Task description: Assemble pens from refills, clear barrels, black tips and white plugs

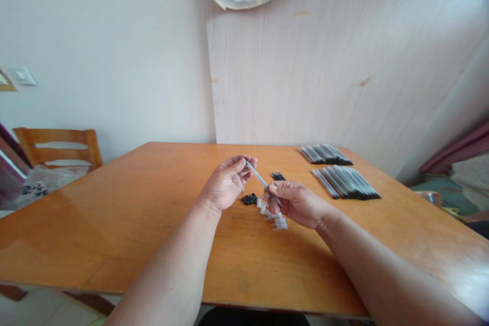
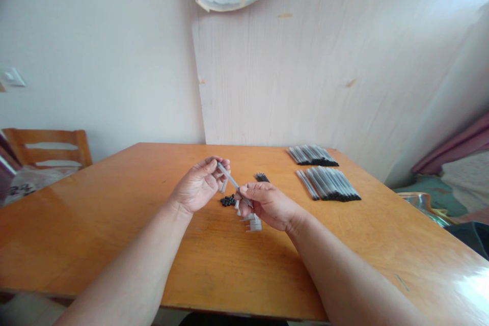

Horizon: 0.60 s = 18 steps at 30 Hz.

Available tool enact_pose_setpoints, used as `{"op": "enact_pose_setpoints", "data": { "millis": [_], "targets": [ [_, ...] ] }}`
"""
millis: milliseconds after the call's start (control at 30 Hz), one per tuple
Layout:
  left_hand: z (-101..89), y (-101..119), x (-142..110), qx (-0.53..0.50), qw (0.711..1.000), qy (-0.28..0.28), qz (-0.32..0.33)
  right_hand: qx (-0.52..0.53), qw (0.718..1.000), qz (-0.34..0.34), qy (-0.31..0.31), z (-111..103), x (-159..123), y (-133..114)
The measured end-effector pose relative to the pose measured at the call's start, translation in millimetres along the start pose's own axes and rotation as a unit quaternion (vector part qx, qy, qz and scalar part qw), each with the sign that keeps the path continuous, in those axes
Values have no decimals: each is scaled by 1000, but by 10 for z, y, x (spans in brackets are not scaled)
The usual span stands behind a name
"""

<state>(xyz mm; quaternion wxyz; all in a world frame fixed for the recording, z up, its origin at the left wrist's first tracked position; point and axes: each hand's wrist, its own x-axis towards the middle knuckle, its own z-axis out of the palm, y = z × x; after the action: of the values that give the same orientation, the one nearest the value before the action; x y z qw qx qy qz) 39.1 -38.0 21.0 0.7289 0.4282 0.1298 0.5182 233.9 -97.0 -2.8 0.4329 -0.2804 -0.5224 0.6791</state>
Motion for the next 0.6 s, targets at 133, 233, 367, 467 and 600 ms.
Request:
{"op": "enact_pose_setpoints", "data": {
  "millis": [133,233,367,467,600],
  "targets": [
    [10,21,-22,1,1000,-17,7,18,1000,13,-19,10,-24,-7],
    [20,25,-26,6,1000,-14,8,6,1000,19,-16,34,-38,-23],
    [48,-2,-15,8,1000,23,0,-25,999,25,37,51,-28,-51],
    [72,-63,-4,31,999,19,-20,-42,995,9,87,20,2,-55],
    [85,-172,-2,136,989,-15,-58,-63,993,-26,97,-27,28,-37]
  ]
}}
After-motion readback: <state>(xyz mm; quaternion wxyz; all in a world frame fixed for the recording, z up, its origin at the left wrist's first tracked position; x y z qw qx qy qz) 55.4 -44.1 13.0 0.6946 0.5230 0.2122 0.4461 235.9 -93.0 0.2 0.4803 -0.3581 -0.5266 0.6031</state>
